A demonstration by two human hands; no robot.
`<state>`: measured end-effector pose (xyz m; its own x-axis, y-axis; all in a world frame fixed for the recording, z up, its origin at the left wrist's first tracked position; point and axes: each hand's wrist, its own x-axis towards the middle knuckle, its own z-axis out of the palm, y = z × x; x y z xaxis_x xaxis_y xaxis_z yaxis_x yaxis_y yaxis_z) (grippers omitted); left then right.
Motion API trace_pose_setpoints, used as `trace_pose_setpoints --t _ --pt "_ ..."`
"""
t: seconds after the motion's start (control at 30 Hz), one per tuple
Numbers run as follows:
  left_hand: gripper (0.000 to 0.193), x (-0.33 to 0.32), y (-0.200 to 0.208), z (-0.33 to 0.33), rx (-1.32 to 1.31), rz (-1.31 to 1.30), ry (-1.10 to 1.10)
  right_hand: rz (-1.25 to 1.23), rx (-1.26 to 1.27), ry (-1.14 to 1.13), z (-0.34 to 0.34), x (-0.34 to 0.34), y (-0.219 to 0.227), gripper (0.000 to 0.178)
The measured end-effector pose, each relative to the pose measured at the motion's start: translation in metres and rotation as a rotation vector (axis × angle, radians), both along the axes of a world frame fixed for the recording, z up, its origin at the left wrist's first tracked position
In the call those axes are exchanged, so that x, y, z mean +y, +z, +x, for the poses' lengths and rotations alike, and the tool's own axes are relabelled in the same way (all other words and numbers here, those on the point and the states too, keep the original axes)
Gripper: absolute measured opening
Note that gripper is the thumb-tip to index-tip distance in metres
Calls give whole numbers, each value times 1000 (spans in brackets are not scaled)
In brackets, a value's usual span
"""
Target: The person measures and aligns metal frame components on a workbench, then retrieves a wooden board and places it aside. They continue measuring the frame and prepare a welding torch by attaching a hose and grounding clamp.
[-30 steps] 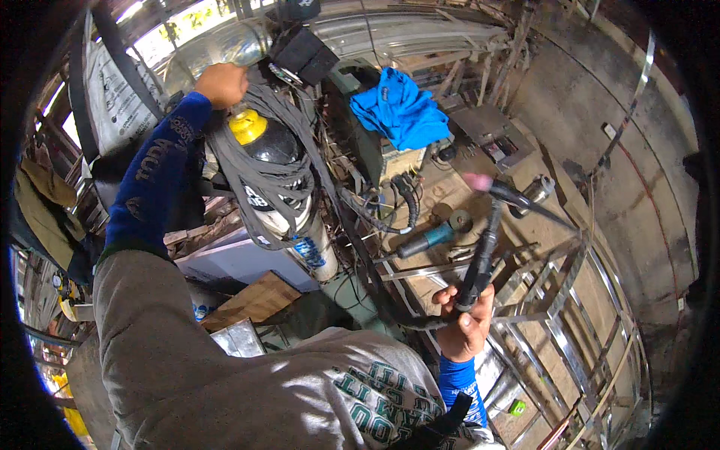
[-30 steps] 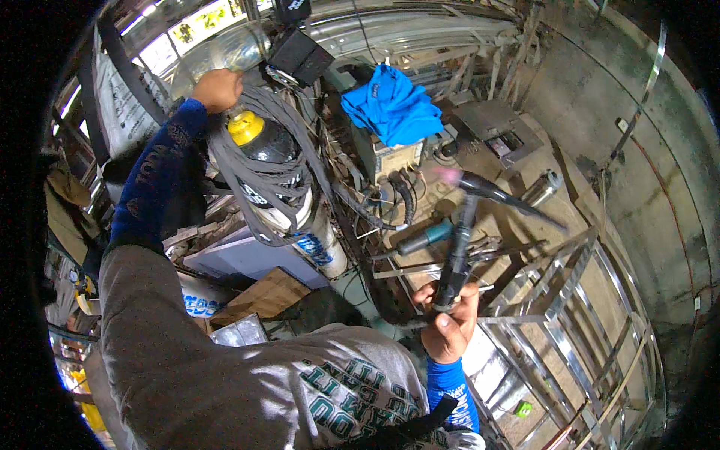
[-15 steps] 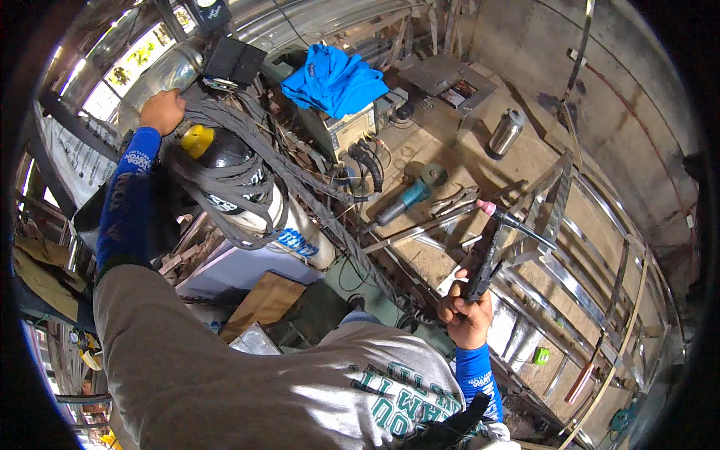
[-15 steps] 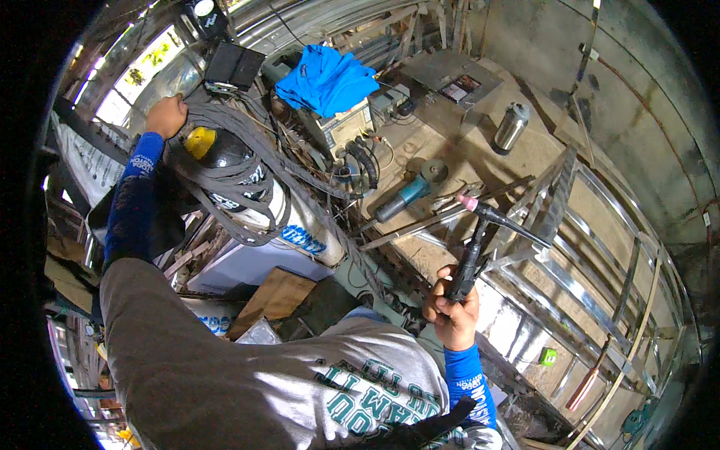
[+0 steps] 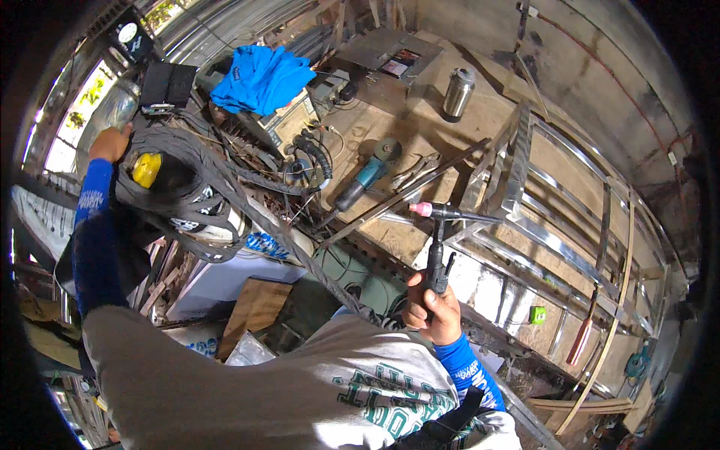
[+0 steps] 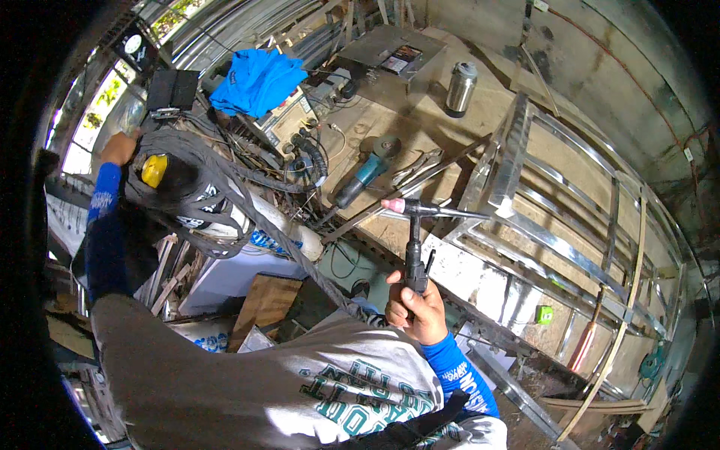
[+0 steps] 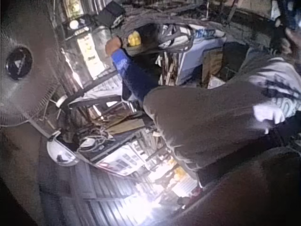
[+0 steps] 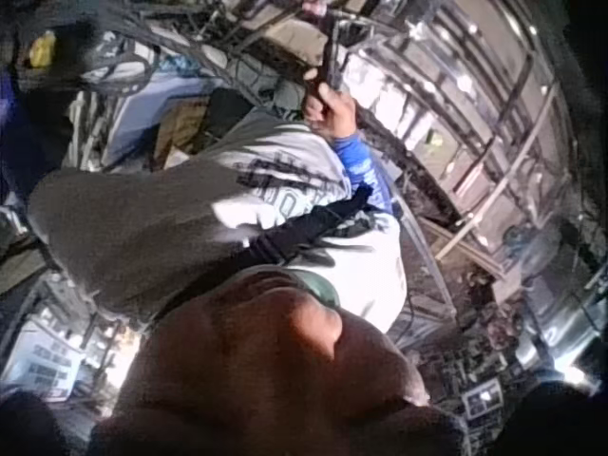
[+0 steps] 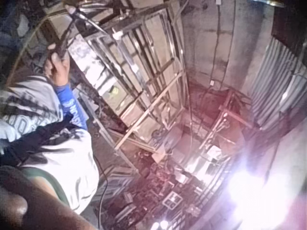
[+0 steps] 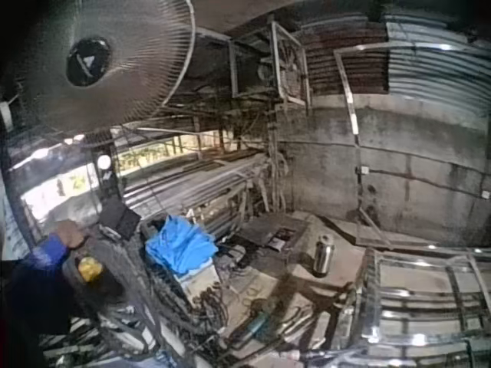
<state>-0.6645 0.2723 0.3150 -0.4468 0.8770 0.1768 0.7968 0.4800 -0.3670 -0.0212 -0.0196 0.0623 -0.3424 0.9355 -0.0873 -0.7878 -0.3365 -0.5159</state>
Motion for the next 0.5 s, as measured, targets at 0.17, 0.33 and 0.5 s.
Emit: trace_pose_setpoints --t 0.17,0.33,0.5 --pt "61 -10 7 -33 -40 -140 -125 12 38 -4 -1 12 -2 40" --pt "61 -26 -10 -71 -45 2 -308 40 26 19 -5 25 -9 38" --pt "69 -29 -4 4 126 -26 -118 39 -92 6 -14 33 -5 33"
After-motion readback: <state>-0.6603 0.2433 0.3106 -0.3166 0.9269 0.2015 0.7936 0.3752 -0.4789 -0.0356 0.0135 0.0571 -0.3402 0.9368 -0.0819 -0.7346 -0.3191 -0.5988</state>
